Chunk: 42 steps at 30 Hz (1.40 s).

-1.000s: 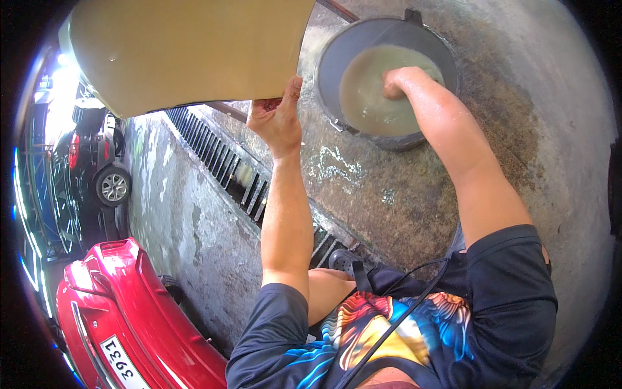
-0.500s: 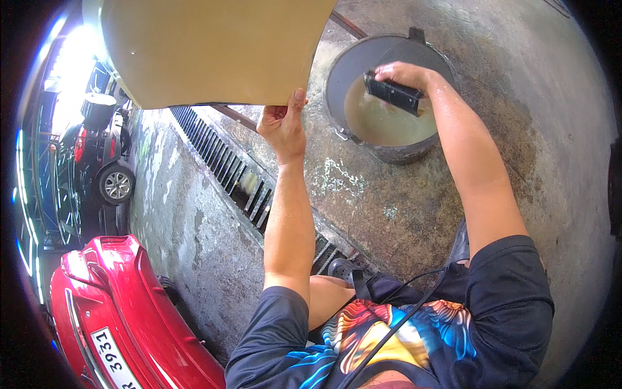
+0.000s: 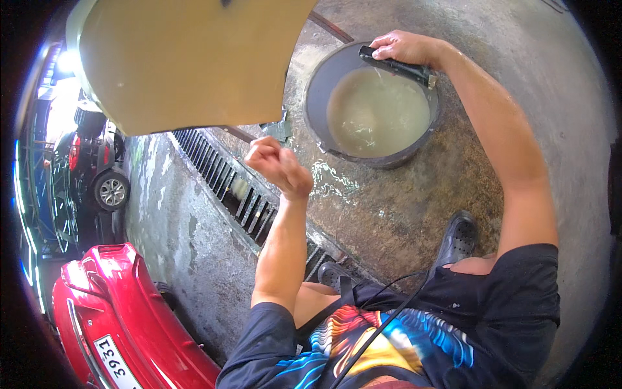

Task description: The person sands a beige car part with a black sanding block, repeatedly dipping the block into a bucket of water and wiping the surface with a cloth. The person holds the part with one hand and sands with the other, occasionally pausing to wipe the surface.

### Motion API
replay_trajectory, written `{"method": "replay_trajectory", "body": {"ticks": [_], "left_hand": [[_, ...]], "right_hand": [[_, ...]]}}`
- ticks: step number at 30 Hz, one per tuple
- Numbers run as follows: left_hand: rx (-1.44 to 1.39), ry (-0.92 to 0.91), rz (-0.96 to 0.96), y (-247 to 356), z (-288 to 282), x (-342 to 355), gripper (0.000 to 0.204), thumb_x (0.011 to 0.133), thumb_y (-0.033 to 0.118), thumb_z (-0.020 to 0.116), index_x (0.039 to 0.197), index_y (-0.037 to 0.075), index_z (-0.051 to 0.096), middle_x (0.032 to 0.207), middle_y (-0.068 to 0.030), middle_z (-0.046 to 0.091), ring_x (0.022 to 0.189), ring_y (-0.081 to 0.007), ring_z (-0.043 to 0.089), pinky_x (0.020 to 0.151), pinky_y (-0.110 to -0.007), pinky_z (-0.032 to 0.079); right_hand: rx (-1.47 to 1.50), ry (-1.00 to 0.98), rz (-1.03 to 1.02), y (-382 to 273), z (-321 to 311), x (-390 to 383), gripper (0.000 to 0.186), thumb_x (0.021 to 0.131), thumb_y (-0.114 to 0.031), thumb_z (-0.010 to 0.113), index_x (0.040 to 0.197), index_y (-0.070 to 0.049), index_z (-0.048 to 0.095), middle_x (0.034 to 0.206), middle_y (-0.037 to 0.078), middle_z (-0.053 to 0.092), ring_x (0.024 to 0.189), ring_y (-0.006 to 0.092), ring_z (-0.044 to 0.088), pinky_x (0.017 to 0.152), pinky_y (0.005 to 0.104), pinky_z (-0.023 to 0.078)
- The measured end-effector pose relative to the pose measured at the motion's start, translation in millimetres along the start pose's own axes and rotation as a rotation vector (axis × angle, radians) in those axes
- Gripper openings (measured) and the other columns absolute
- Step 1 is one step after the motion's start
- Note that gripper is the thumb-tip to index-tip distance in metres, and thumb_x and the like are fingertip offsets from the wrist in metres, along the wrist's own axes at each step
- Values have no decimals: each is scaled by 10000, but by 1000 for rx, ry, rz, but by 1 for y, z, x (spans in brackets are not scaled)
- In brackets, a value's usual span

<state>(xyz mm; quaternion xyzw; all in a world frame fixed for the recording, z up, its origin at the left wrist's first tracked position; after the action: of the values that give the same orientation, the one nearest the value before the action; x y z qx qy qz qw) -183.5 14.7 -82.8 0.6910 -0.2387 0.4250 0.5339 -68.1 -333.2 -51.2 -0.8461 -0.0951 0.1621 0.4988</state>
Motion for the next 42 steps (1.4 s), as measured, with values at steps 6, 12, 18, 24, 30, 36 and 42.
{"method": "replay_trajectory", "body": {"ticks": [6,12,18,24,30,36,42], "left_hand": [[226,-721,-361,46,73,20,213,959,208,717,1084,42,668,853,-152,720,786,-368,700,801,-493,562],[695,-1481,-360,-65,173,-5,371,1000,316,698,1297,100,751,1184,-183,799,1061,-391,765,971,-482,587],[828,-2084,-237,-152,207,-122,284,975,197,636,1130,94,851,1275,-148,791,1157,-337,760,1031,-473,577],[869,-1882,-417,-151,193,-125,300,950,203,641,1121,58,840,1256,-195,789,1163,-344,764,940,-493,615],[376,-1079,-1400,-68,172,-35,371,989,268,659,1226,-1,754,1151,-173,787,1070,-336,761,927,-453,622],[-684,-226,-1524,4,140,13,431,1040,337,603,1297,-6,648,1267,-161,727,1171,-322,709,1061,-555,557],[-647,-34,-1080,60,146,82,464,1087,451,570,1275,38,668,1276,-138,737,1200,-328,707,1115,-556,525]], "right_hand": [[56,238,-242,39,32,16,567,1070,-326,616,1486,59,595,1440,262,687,1344,340,659,1155,399,477],[306,376,-111,74,52,33,543,1063,-327,602,1475,28,602,1447,302,663,1378,376,640,1161,434,487],[-203,359,-198,67,57,29,478,1061,-285,599,1501,-98,599,1401,259,685,1315,430,650,1140,524,508],[-226,380,-153,62,59,27,490,1049,-283,608,1502,-94,599,1312,300,690,1254,466,671,1100,561,524],[-204,411,-53,68,55,28,481,1043,-272,582,1461,-38,626,1305,351,696,1244,493,676,1101,559,528],[-199,462,-49,63,53,28,491,1040,-289,582,1439,-8,638,1245,365,710,1198,504,688,1077,563,537],[-235,432,-44,65,54,21,460,1021,-305,612,1369,-11,670,1204,354,713,1188,501,694,1031,566,564]]}}
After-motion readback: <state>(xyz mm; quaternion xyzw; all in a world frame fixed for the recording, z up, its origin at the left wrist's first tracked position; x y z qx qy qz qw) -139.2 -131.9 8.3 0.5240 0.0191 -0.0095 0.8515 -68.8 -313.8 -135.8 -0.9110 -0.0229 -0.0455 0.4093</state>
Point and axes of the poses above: each hand's wrist, its own x-axis towards the middle knuckle, its own z-axis out of the palm, y = z × x, the point moved 1 cm from there along x, towards the middle knuckle
